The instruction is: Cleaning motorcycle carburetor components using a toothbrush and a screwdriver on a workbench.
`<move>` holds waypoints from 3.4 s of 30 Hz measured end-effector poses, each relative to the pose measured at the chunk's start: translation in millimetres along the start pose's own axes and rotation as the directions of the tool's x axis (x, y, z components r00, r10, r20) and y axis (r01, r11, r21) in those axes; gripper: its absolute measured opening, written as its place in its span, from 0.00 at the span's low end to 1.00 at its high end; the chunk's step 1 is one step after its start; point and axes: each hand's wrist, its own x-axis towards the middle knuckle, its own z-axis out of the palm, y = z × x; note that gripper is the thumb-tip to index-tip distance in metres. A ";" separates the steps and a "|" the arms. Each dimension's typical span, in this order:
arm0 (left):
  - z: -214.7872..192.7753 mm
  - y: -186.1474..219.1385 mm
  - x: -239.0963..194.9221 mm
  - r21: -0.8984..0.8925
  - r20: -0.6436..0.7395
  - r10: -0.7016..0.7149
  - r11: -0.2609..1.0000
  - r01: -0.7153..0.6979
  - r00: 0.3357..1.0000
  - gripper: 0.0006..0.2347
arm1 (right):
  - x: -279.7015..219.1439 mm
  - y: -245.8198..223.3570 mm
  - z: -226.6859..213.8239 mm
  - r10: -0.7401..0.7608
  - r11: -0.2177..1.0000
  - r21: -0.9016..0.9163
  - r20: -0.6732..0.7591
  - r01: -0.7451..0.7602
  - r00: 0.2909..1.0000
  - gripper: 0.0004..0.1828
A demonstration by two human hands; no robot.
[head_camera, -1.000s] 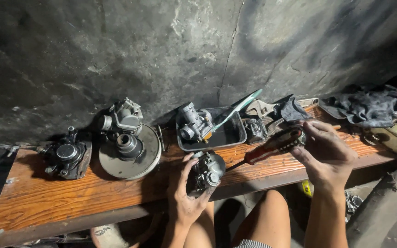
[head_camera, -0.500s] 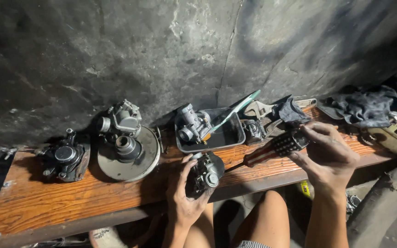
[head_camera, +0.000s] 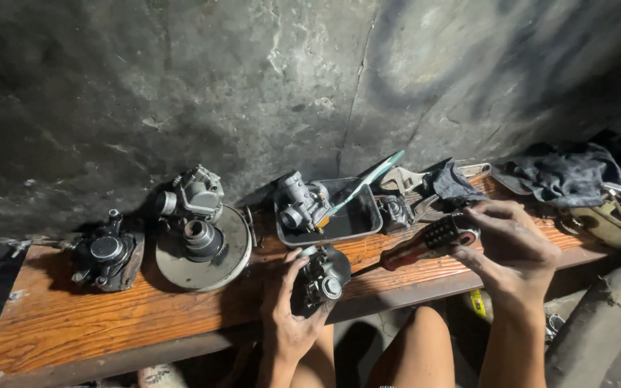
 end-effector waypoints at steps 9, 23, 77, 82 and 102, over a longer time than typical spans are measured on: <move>2.2 -3.3 -1.9 -0.003 -0.022 -0.010 1.000 0.010 1.000 0.27 | 5.7 -34.6 13.0 0.093 0.989 -0.111 0.001 -0.092 0.996 0.27; 0.1 -1.6 -1.7 0.025 -0.003 0.011 1.000 -0.011 1.000 0.28 | 13.6 -40.5 18.6 0.014 0.972 -0.234 0.108 0.012 0.994 0.23; -5.8 5.8 1.2 0.084 0.024 -0.058 0.995 0.056 0.998 0.28 | -23.8 1.2 20.2 0.059 0.998 0.048 -0.172 -0.052 0.983 0.26; -7.2 6.3 1.2 0.094 0.032 -0.042 0.995 0.039 0.999 0.29 | -14.1 -26.0 27.3 0.033 0.997 -0.060 -0.109 -0.040 0.994 0.23; -5.1 9.3 5.9 0.160 0.004 0.049 0.986 -0.049 0.999 0.27 | -39.2 14.0 13.1 0.112 0.993 0.065 -0.165 -0.103 0.980 0.25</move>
